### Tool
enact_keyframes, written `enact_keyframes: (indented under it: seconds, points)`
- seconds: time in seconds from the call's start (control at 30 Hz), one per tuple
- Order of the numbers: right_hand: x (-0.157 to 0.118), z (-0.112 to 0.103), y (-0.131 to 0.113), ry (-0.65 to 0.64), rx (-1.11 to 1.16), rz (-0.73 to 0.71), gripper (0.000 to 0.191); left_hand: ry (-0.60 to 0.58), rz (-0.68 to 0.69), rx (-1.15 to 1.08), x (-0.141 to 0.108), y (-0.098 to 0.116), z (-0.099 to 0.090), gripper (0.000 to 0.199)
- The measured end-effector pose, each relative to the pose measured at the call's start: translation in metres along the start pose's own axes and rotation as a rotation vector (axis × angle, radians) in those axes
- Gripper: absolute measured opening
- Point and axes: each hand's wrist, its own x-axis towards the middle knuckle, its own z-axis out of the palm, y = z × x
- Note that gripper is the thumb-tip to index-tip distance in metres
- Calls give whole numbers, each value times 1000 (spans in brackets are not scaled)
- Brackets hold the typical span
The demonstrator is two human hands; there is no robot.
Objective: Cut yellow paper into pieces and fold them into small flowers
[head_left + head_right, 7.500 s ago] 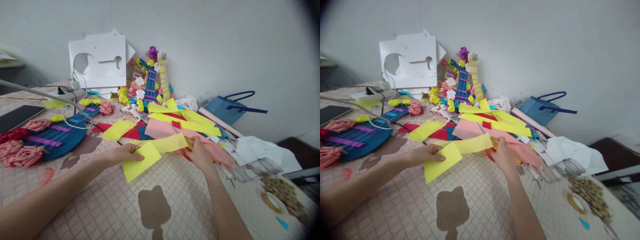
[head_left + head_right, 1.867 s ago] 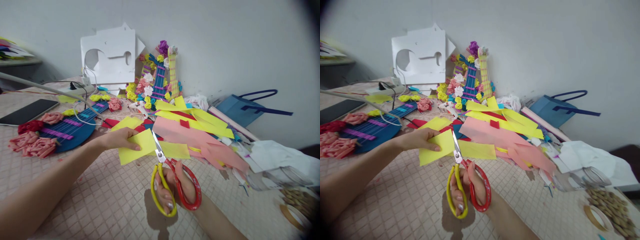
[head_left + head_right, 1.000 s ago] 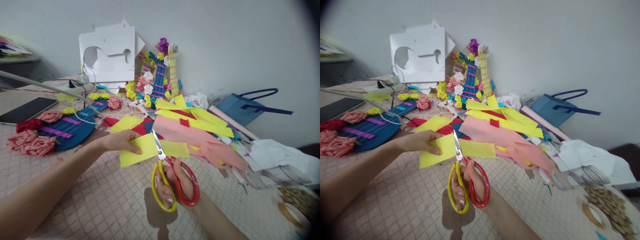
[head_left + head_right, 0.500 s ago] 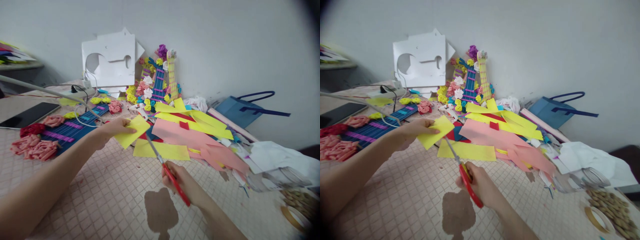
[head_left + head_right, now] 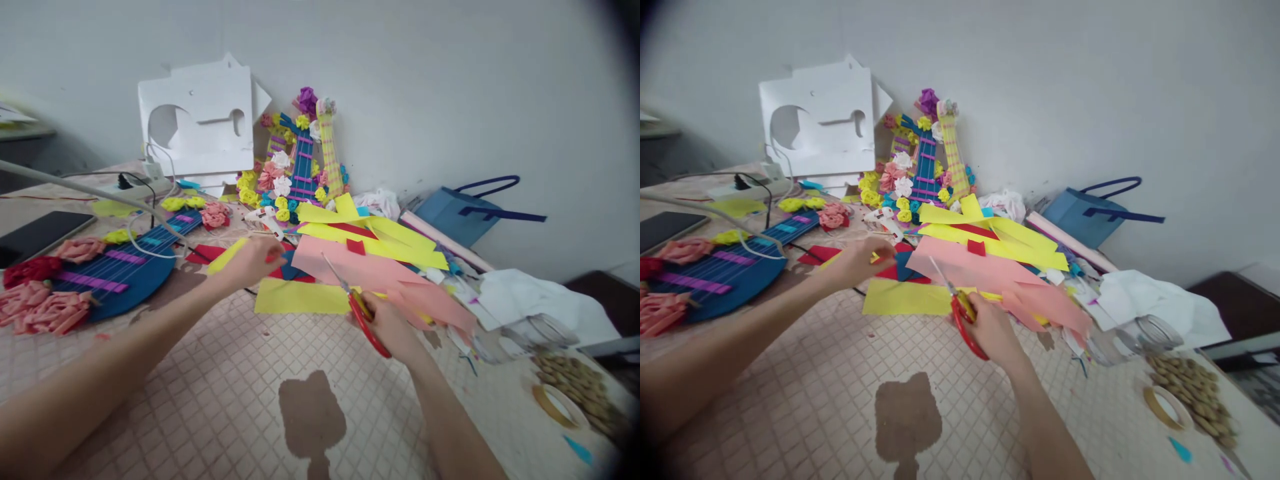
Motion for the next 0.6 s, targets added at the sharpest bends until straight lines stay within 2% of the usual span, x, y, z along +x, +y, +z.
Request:
enact_keyframes:
  seconds: [0.07,0.17,0.27,0.33,0.43,0.6]
  points:
    - [7,-3,14,73,-12,51,24,-86,88,-2,1,20,15,17]
    - [15,-4,31,131,-45,86,25,-138,147,50,4,43,38,17]
    - [18,-3,42,150,-88,107,26,-132,99,119,9,56,54,18]
    - [19,-3,45,154,-105,122,27,-128,60,141,12,59,59,16]
    - [20,-4,48,172,-158,160,29,-129,32,116,15,59,52,12]
    - [22,0,51,219,-292,226,33,-122,-11,-22,0,46,21,12]
